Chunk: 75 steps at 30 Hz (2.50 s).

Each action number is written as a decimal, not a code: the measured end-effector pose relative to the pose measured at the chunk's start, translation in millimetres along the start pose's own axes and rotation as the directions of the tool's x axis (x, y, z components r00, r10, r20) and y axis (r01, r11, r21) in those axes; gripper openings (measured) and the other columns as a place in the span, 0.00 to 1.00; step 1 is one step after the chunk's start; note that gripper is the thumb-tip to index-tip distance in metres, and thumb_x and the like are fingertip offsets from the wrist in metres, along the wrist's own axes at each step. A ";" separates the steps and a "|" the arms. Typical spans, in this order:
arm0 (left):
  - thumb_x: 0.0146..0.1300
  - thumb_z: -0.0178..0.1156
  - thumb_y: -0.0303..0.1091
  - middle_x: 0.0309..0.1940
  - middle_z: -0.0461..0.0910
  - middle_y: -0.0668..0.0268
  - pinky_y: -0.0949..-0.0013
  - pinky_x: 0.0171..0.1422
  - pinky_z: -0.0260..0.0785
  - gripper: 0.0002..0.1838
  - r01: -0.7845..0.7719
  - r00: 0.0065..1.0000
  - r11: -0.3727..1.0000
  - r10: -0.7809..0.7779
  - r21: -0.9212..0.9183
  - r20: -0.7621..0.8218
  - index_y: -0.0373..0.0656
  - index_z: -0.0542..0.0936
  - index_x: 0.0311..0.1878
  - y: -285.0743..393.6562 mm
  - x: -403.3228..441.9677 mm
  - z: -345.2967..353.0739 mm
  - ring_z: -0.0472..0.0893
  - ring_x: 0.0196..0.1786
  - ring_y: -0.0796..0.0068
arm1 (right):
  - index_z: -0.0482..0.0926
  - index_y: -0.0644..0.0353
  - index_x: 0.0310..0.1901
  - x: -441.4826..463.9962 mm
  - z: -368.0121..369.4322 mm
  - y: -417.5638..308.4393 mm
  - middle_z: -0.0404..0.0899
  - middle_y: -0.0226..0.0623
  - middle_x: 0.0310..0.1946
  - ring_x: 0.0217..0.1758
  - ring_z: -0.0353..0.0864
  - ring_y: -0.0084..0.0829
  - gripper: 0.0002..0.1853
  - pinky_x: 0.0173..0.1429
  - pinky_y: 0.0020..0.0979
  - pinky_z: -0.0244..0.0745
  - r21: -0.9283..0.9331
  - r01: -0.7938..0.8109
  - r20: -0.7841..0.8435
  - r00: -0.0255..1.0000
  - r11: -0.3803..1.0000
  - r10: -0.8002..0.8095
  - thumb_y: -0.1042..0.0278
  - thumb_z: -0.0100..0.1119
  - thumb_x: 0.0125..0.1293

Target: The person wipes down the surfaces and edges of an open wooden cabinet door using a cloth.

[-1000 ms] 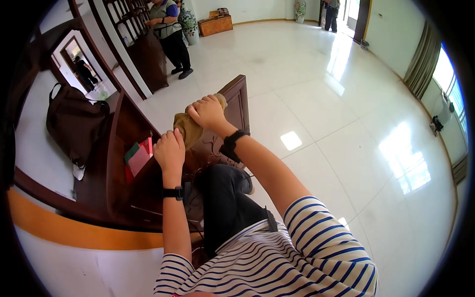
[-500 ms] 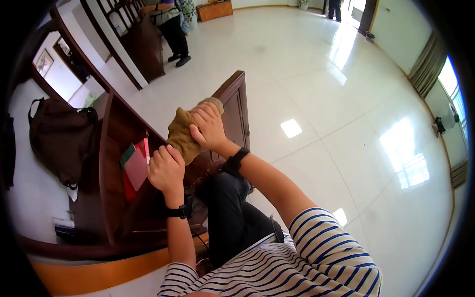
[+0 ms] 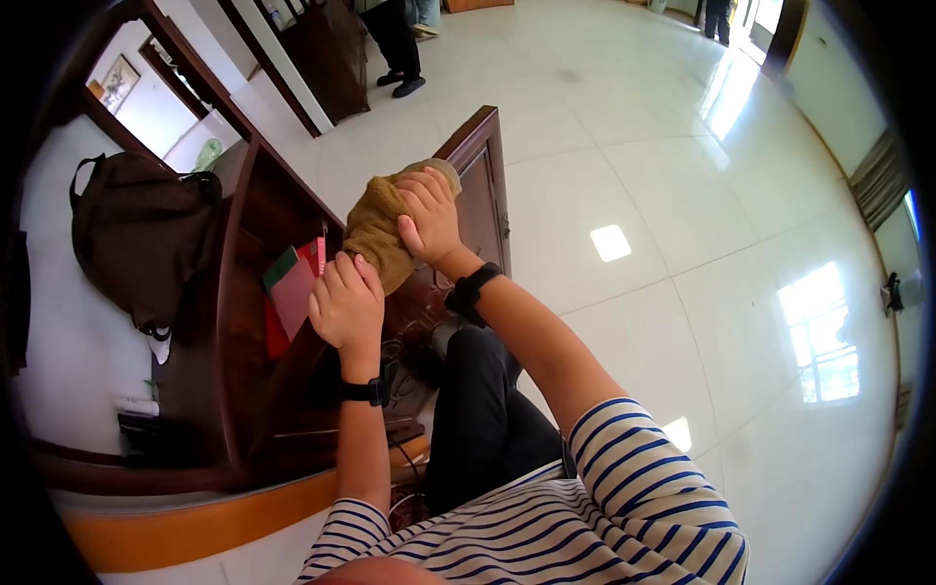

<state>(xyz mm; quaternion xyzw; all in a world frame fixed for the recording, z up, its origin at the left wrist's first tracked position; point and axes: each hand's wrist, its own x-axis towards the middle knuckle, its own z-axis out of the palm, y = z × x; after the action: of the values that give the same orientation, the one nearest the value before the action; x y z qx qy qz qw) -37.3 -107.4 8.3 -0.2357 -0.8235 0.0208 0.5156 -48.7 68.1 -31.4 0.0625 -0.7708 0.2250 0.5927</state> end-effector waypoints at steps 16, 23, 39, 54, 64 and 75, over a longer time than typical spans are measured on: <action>0.67 0.63 0.39 0.39 0.86 0.64 0.65 0.46 0.76 0.11 -0.158 0.987 0.846 0.118 -0.509 -0.111 0.40 0.84 0.41 -7.8 -15.2 -40.2 0.84 0.41 0.65 | 0.76 0.68 0.52 -25.4 -50.1 -74.7 0.76 0.47 0.55 0.67 0.67 0.48 0.16 0.78 0.51 0.49 -0.091 -0.345 -0.151 0.932 0.934 0.329 0.68 0.47 0.69; 0.63 0.66 0.32 0.31 0.85 0.56 0.63 0.37 0.77 0.08 -0.106 0.994 0.584 0.038 -0.805 -0.103 0.36 0.86 0.33 -38.9 -49.4 -66.4 0.85 0.32 0.58 | 0.71 0.67 0.60 -100.2 -53.5 -146.1 0.74 0.57 0.57 0.64 0.71 0.55 0.19 0.67 0.44 0.66 0.184 -0.555 0.146 0.832 0.811 0.535 0.73 0.48 0.70; 0.71 0.60 0.35 0.23 0.82 0.64 0.75 0.30 0.72 0.24 0.740 0.665 -0.035 -0.111 -0.671 0.739 0.41 0.66 0.66 -50.5 -85.4 -109.7 0.81 0.24 0.79 | 0.67 0.64 0.69 -52.9 -121.5 -183.1 0.73 0.52 0.64 0.66 0.75 0.47 0.25 0.68 0.35 0.67 0.344 -0.446 0.306 0.885 0.827 0.350 0.82 0.47 0.70; 0.66 0.65 0.39 0.23 0.85 0.61 0.72 0.31 0.75 0.28 0.755 0.561 0.027 0.491 -0.655 0.667 0.41 0.73 0.67 49.8 -50.7 -75.2 0.85 0.24 0.76 | 0.73 0.65 0.62 -35.3 -178.3 -124.1 0.71 0.52 0.67 0.69 0.70 0.54 0.26 0.71 0.45 0.64 0.144 -0.442 -0.051 0.890 0.885 0.453 0.84 0.52 0.60; 0.64 0.55 0.21 0.22 0.84 0.62 0.74 0.34 0.76 0.08 0.721 0.642 0.121 0.254 -0.682 0.723 0.32 0.81 0.44 44.3 -44.5 -85.2 0.84 0.25 0.78 | 0.68 0.66 0.67 -30.6 -177.6 -118.4 0.66 0.55 0.69 0.75 0.62 0.55 0.27 0.79 0.59 0.40 0.126 -0.384 -0.089 0.914 0.915 0.396 0.86 0.48 0.65; 0.57 0.60 0.31 0.39 0.76 0.56 0.54 0.49 0.68 0.14 0.204 0.979 0.874 -0.185 -0.441 0.087 0.34 0.80 0.45 -6.1 8.3 -106.9 0.75 0.43 0.50 | 0.75 0.57 0.63 72.6 -133.8 -23.2 0.72 0.40 0.67 0.75 0.63 0.45 0.25 0.81 0.54 0.35 -0.103 -0.045 0.241 0.968 0.994 0.068 0.52 0.51 0.70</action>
<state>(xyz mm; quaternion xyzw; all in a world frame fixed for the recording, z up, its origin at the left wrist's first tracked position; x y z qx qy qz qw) 49.3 -131.8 67.0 -0.2635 -0.8363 -0.2162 0.4294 57.3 116.1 69.6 0.0388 -0.8493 0.1947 0.4891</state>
